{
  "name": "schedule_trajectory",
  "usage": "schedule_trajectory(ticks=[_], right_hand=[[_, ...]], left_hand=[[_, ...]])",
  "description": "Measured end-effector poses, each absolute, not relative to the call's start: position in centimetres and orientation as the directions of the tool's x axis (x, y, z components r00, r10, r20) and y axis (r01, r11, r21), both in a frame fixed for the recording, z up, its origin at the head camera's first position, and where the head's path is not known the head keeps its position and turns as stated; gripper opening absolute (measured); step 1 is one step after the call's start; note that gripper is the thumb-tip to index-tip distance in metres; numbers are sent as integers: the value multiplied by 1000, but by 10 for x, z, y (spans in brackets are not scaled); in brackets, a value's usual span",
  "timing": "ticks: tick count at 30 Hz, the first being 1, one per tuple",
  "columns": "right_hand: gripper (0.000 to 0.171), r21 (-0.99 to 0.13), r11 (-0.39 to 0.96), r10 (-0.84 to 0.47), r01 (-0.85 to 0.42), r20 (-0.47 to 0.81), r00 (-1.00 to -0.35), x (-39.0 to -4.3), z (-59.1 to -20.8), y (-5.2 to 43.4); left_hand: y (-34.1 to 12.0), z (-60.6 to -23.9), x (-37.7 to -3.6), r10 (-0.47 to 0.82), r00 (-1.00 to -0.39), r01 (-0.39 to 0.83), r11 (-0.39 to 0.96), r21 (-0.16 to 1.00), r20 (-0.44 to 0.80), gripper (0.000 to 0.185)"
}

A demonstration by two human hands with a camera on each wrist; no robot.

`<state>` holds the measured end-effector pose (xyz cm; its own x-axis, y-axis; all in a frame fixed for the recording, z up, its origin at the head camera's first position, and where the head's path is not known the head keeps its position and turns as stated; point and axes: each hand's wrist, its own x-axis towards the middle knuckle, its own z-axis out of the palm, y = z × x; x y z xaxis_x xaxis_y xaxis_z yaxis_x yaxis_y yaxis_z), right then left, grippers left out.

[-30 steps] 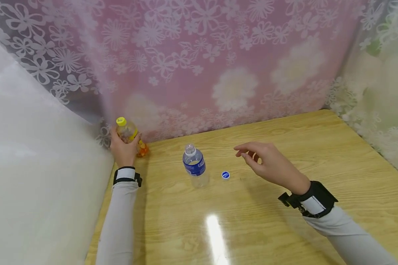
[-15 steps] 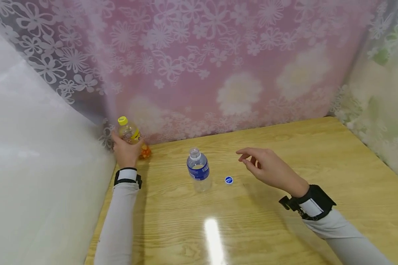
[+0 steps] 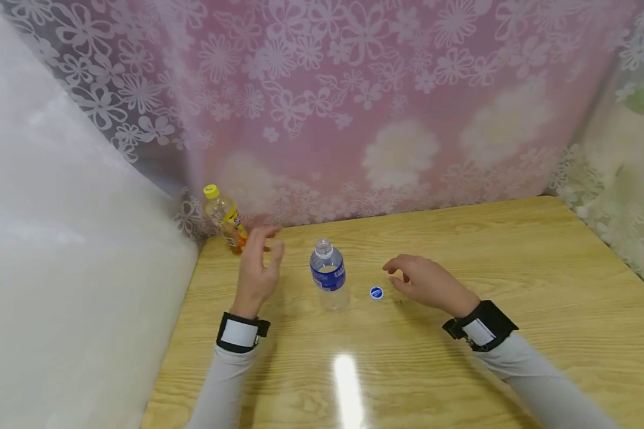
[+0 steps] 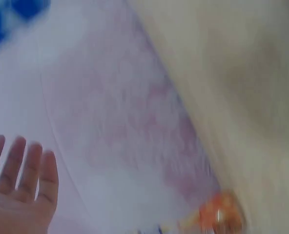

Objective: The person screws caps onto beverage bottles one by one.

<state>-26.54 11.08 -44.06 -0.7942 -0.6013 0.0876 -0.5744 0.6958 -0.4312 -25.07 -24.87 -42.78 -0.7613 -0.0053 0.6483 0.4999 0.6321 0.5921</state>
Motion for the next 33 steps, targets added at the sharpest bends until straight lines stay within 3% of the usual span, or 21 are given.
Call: schedule_trajectory(ticks=[3, 8, 15, 23, 29, 33], right_hand=[[33, -433, 704, -604, -563, 52, -795, -267, -447, 100], [40, -403, 704, -623, -585, 45, -781, -268, -464, 83], [42, -507, 628, -661, -591, 54, -749, -266, -484, 76], [15, -481, 609, -673, -631, 108, -732, -264, -495, 73], [23, -524, 615, -618, -590, 145, -773, -262, -458, 80], [29, -575, 491, -614, -655, 305, -728, -261, -403, 89]], left_hand=[[-222, -435, -240, 140, -816, 518, 608, 602, 561, 63], [-193, -448, -233, 183, -839, 481, 690, 541, 513, 94], [-186, -451, -227, 155, -840, 455, 724, 518, 521, 97], [-191, -454, -220, 125, -868, 413, 718, 561, 480, 89], [-186, -455, -222, 144, -856, 439, 710, 550, 497, 89], [-174, -454, -226, 189, -850, 477, 674, 564, 492, 87]])
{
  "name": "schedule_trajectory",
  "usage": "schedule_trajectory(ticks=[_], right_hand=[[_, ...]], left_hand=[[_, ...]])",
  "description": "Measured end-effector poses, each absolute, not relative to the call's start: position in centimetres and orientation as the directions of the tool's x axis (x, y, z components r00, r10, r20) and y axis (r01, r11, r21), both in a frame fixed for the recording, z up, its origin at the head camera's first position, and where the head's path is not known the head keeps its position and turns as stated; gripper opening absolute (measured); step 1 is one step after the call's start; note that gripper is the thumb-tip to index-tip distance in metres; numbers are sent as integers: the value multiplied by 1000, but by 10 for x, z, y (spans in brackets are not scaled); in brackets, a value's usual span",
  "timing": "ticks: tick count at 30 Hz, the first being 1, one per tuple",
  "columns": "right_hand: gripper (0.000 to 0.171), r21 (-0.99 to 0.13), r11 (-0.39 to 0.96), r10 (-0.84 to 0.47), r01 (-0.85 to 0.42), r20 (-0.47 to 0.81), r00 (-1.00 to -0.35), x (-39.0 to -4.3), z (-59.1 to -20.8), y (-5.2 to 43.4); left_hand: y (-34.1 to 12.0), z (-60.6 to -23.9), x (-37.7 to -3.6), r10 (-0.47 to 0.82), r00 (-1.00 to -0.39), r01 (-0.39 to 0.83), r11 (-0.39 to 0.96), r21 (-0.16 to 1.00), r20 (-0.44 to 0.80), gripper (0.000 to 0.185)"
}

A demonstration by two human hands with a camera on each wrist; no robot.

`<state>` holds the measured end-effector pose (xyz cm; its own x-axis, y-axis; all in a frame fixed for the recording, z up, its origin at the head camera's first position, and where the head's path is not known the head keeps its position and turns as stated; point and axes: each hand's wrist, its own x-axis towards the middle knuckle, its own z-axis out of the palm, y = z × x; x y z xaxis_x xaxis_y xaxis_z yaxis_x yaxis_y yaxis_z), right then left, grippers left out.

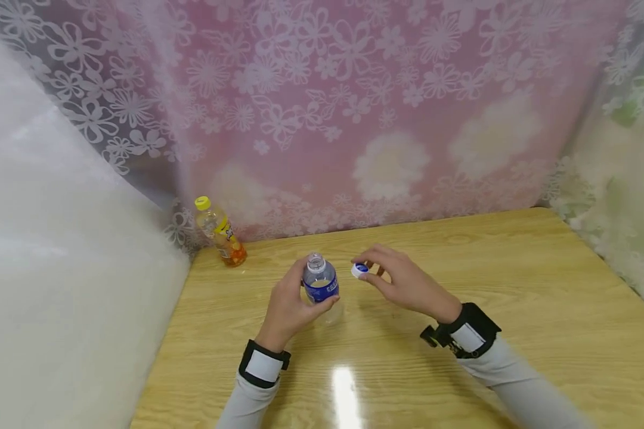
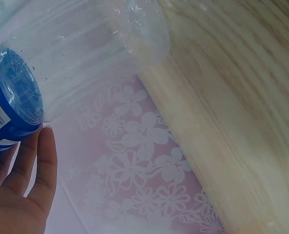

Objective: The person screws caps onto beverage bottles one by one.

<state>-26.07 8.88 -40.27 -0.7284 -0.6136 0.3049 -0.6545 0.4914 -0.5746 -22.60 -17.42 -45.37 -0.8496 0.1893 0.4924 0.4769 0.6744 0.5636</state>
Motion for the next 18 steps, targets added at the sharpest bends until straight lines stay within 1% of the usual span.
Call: schedule_trajectory(ticks=[4, 6, 8, 14, 16, 18], right_hand=[[32, -543, 364, -622, -756, 462, -632, -258, -359, 82], [32, -524, 322, -643, -788, 490, -589, -257, -348, 77], [31, -509, 299, -673, -807, 487, -556, -257, -342, 71], [29, -457, 306, -733, -835, 446, -513, -255, -343, 59], [29, -448, 310, -733, -838, 448, -511, -255, -344, 55], [26, -441, 329, -724, -835, 450, -523, -254, -345, 50]], left_hand=[[-169, -453, -225, 238, -836, 520, 634, 572, 495, 83], [-167, -452, -224, 264, -823, 545, 616, 569, 503, 82], [-164, -451, -223, 290, -809, 569, 605, 556, 512, 81], [-163, -448, -221, 328, -787, 600, 605, 523, 523, 78], [-164, -447, -221, 326, -785, 599, 616, 512, 526, 78], [-167, -446, -220, 322, -783, 598, 625, 501, 532, 78]])
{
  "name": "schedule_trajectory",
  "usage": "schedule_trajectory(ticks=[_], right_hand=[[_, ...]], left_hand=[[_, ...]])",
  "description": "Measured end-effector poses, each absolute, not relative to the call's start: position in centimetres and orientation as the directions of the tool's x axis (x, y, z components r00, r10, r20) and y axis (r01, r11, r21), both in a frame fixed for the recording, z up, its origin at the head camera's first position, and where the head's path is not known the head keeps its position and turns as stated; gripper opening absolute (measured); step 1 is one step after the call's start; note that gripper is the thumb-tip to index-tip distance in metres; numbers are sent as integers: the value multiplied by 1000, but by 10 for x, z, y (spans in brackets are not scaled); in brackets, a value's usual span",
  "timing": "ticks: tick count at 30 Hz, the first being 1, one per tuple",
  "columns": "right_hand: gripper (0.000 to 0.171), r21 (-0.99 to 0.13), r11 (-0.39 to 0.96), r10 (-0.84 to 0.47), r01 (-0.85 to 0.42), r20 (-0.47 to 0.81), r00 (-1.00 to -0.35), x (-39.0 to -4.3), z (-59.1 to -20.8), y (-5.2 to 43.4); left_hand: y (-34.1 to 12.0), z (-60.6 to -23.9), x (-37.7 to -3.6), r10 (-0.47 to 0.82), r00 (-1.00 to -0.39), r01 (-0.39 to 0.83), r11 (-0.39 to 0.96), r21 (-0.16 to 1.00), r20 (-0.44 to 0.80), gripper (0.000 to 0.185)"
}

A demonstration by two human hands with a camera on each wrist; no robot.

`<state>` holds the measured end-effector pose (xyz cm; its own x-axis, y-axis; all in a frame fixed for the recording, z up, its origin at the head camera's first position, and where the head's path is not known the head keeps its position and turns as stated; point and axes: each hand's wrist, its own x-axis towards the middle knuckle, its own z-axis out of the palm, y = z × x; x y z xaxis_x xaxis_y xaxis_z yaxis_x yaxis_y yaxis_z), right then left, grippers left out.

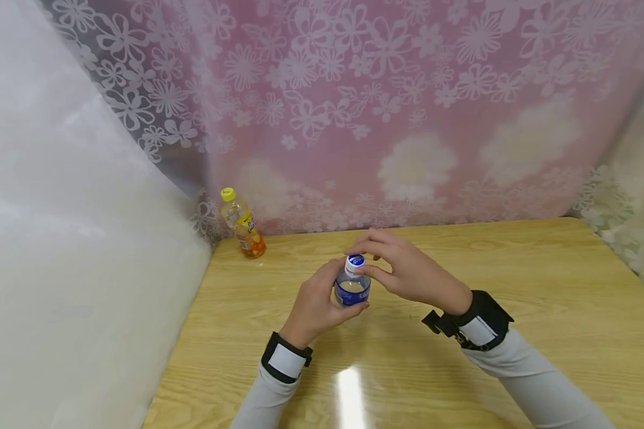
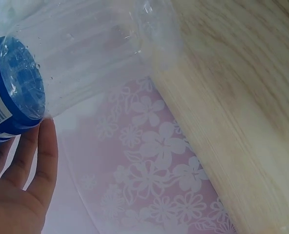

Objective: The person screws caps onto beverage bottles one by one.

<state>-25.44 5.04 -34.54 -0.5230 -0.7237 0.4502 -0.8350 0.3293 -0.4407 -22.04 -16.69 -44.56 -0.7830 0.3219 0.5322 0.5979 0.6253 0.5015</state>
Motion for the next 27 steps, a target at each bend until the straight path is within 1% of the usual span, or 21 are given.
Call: schedule_trajectory(ticks=[3, 6, 8, 11, 13, 14, 16, 18, 19, 21, 24, 27], right_hand=[[23, -427, 398, -682, -812, 455, -573, -253, -348, 48], [28, -411, 470, -634, -781, 459, -623, -250, -349, 46], [37, -403, 502, -620, -765, 449, -643, -250, -349, 45], [54, -444, 503, -637, -742, 391, -665, -251, -345, 50], [61, -473, 466, -680, -748, 349, -645, -254, -341, 57], [61, -487, 442, -702, -753, 334, -628, -255, -339, 61], [56, -511, 385, -745, -769, 320, -586, -256, -335, 67], [49, -505, 326, -777, -799, 338, -531, -257, -335, 70], [49, -504, 304, -785, -808, 349, -513, -257, -334, 70], [46, -496, 285, -787, -820, 368, -496, -258, -334, 68], [39, -480, 294, -770, -826, 394, -503, -257, -337, 64], [29, -432, 378, -729, -819, 406, -551, -253, -340, 58]], left_hand=[[-166, -445, -222, 324, -773, 605, 634, 482, 545, 77], [-165, -444, -221, 324, -763, 614, 636, 468, 560, 76], [-164, -443, -221, 321, -761, 613, 641, 462, 564, 77], [-163, -442, -220, 318, -768, 608, 636, 476, 556, 76], [-162, -441, -220, 321, -773, 608, 623, 493, 548, 75], [-161, -441, -220, 324, -774, 610, 614, 502, 544, 75], [-160, -441, -220, 334, -771, 619, 591, 517, 542, 75], [-159, -441, -219, 339, -770, 624, 579, 525, 541, 76], [-160, -441, -219, 340, -770, 624, 576, 528, 540, 77], [-160, -441, -219, 340, -771, 624, 570, 534, 539, 79], [-160, -441, -218, 340, -774, 622, 570, 537, 535, 79], [-159, -441, -216, 344, -766, 631, 564, 533, 543, 77]])
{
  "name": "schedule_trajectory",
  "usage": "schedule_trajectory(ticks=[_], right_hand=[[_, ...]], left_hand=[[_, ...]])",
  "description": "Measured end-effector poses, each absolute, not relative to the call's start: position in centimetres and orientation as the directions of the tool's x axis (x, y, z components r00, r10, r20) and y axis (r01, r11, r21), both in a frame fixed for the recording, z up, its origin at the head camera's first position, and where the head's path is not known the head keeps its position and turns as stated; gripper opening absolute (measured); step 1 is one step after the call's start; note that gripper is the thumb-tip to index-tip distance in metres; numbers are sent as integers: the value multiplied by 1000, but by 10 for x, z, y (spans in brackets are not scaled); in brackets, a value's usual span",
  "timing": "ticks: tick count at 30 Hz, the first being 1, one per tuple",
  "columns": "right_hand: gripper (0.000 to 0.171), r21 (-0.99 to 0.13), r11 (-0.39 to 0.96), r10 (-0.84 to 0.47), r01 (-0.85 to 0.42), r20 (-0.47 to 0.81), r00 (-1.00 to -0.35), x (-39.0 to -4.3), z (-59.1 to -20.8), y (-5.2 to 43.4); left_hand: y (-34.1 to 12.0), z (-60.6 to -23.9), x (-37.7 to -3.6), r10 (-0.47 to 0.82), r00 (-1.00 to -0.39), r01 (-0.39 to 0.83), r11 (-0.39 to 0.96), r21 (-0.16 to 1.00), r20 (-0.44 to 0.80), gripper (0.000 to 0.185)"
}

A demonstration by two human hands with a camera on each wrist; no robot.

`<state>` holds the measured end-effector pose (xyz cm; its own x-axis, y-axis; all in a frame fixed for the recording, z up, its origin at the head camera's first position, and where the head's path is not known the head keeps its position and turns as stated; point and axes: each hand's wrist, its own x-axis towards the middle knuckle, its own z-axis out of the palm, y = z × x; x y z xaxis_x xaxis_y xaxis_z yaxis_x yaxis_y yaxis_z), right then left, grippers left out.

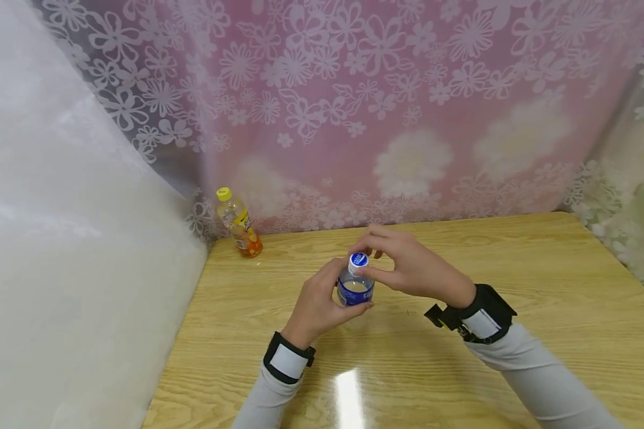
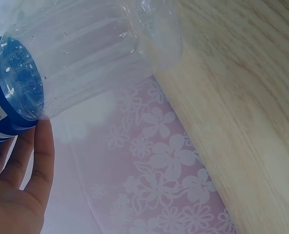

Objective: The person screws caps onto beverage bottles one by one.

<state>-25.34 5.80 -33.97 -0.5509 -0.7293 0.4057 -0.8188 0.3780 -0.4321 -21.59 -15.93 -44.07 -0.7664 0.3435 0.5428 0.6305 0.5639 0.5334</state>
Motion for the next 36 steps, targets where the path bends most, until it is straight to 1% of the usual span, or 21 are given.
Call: schedule_trajectory(ticks=[2, 4, 5, 7, 10, 13, 15, 21, 23, 26, 28, 30, 33, 36], right_hand=[[31, -404, 438, -702, -803, 405, -586, -251, -341, 55], [39, -391, 479, -681, -786, 399, -613, -249, -341, 53], [42, -400, 479, -678, -782, 398, -619, -249, -341, 54], [45, -436, 442, -690, -784, 393, -608, -249, -340, 57], [46, -495, 341, -733, -799, 392, -556, -249, -336, 64], [45, -512, 267, -772, -817, 394, -499, -250, -333, 70], [44, -502, 256, -781, -826, 396, -483, -251, -332, 72], [37, -483, 264, -768, -835, 419, -485, -250, -333, 70], [32, -472, 287, -753, -833, 427, -501, -249, -334, 67], [26, -451, 350, -719, -821, 433, -544, -247, -335, 64], [28, -425, 395, -700, -815, 435, -566, -246, -336, 63], [34, -417, 409, -693, -812, 437, -573, -245, -336, 63], [41, -432, 366, -713, -824, 439, -547, -245, -336, 67], [41, -463, 288, -749, -838, 436, -499, -247, -335, 72]], left_hand=[[-159, -440, -214, 343, -763, 634, 561, 532, 548, 76], [-158, -439, -213, 341, -760, 638, 558, 531, 554, 76], [-157, -439, -213, 340, -759, 639, 556, 532, 556, 76], [-157, -439, -212, 339, -755, 642, 553, 531, 561, 76], [-156, -437, -212, 341, -753, 645, 550, 530, 563, 76], [-155, -436, -211, 344, -753, 646, 547, 533, 561, 76], [-154, -436, -211, 345, -754, 646, 545, 534, 560, 77], [-153, -435, -210, 355, -752, 650, 541, 534, 555, 80], [-152, -435, -209, 361, -753, 650, 538, 537, 550, 79], [-151, -436, -209, 365, -755, 649, 533, 543, 545, 77], [-150, -436, -209, 366, -754, 651, 530, 544, 546, 76], [-150, -436, -209, 365, -752, 653, 531, 540, 549, 76], [-149, -436, -210, 366, -748, 655, 539, 529, 553, 76], [-149, -436, -210, 369, -745, 659, 540, 524, 556, 77]])
